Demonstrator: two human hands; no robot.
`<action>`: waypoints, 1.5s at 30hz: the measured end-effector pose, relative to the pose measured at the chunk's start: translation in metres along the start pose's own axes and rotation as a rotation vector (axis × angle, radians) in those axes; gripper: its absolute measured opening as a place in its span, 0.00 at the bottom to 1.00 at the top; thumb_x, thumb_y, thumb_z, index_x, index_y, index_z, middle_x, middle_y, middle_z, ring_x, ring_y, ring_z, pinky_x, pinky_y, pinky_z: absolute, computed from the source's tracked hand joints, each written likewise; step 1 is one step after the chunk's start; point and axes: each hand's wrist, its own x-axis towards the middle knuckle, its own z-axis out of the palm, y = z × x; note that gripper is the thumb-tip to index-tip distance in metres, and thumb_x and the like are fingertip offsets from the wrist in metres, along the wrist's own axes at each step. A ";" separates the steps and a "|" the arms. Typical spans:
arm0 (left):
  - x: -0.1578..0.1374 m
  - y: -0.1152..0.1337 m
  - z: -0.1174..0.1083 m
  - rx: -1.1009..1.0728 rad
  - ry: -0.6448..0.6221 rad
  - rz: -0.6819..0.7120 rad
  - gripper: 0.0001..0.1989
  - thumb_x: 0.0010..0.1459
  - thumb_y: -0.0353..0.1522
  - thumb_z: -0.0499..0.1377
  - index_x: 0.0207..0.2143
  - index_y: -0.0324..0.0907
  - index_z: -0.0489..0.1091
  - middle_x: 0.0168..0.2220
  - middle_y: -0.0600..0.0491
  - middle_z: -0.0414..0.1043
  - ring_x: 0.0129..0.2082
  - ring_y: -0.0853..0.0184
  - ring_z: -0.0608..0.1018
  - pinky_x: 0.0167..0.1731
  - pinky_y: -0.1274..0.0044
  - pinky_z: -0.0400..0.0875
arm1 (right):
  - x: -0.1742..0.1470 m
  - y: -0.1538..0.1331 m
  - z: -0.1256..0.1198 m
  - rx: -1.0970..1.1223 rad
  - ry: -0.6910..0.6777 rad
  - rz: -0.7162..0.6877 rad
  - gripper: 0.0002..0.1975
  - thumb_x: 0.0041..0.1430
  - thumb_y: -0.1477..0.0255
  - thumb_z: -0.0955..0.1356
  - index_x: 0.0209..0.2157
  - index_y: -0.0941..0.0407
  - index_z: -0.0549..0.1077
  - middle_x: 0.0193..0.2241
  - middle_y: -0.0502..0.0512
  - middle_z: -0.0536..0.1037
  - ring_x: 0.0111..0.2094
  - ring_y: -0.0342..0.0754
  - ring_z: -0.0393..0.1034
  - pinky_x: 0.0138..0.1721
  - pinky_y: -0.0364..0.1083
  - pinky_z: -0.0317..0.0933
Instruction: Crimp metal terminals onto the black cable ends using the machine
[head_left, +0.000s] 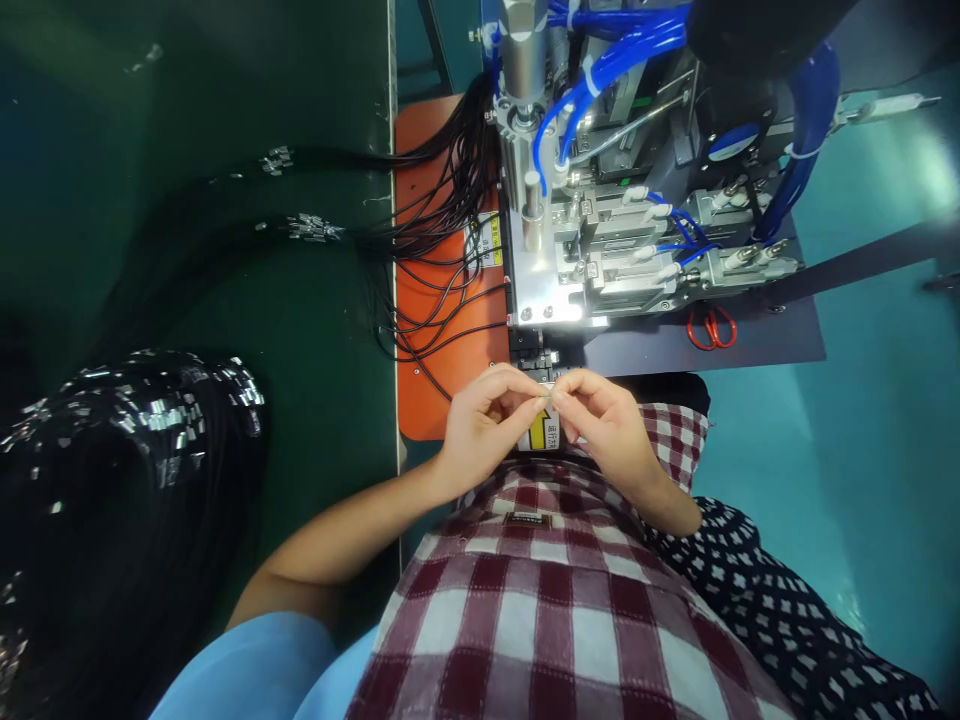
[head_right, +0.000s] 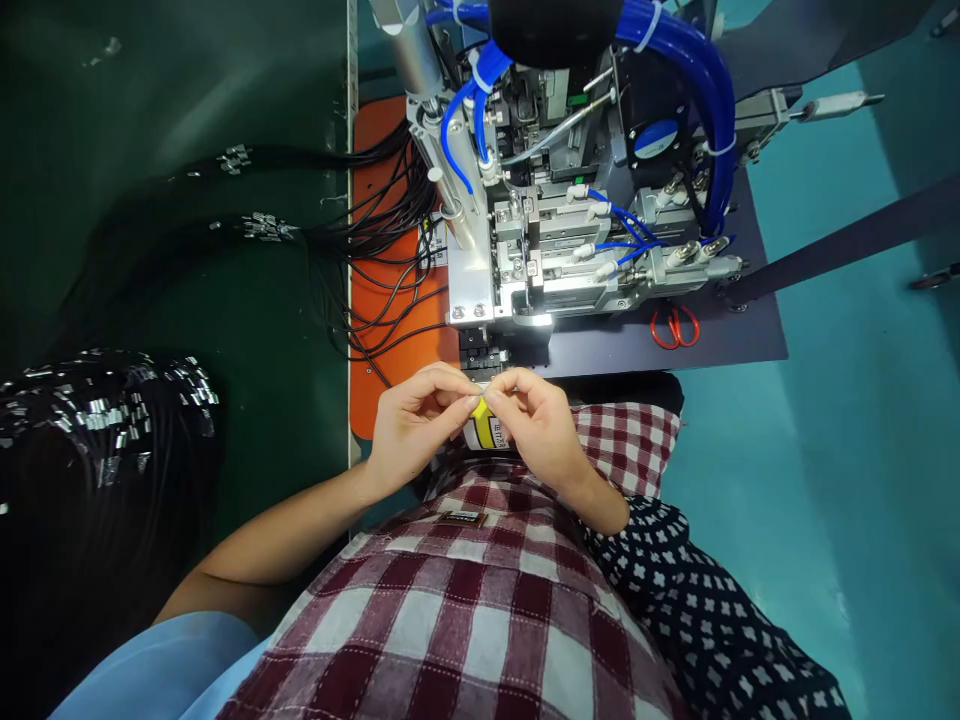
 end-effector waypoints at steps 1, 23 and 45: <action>-0.001 -0.001 0.000 0.052 -0.001 0.042 0.04 0.56 0.32 0.64 0.34 0.40 0.76 0.32 0.53 0.69 0.29 0.73 0.70 0.25 0.81 0.63 | -0.001 -0.001 0.000 -0.039 0.022 -0.037 0.08 0.62 0.68 0.67 0.29 0.55 0.69 0.20 0.45 0.64 0.20 0.41 0.57 0.23 0.43 0.54; 0.021 -0.001 -0.016 0.483 -0.099 0.071 0.02 0.60 0.28 0.58 0.36 0.41 0.71 0.33 0.54 0.69 0.32 0.70 0.73 0.32 0.79 0.69 | 0.026 0.005 -0.025 -0.072 0.099 0.044 0.08 0.58 0.67 0.69 0.27 0.56 0.69 0.18 0.45 0.65 0.19 0.40 0.57 0.21 0.42 0.52; 0.037 -0.025 -0.035 0.987 -0.309 0.412 0.18 0.66 0.29 0.48 0.52 0.45 0.72 0.32 0.51 0.64 0.32 0.68 0.70 0.31 0.79 0.69 | 0.050 0.017 -0.036 -0.244 0.010 0.034 0.08 0.58 0.68 0.68 0.29 0.57 0.70 0.20 0.46 0.68 0.21 0.41 0.60 0.25 0.43 0.56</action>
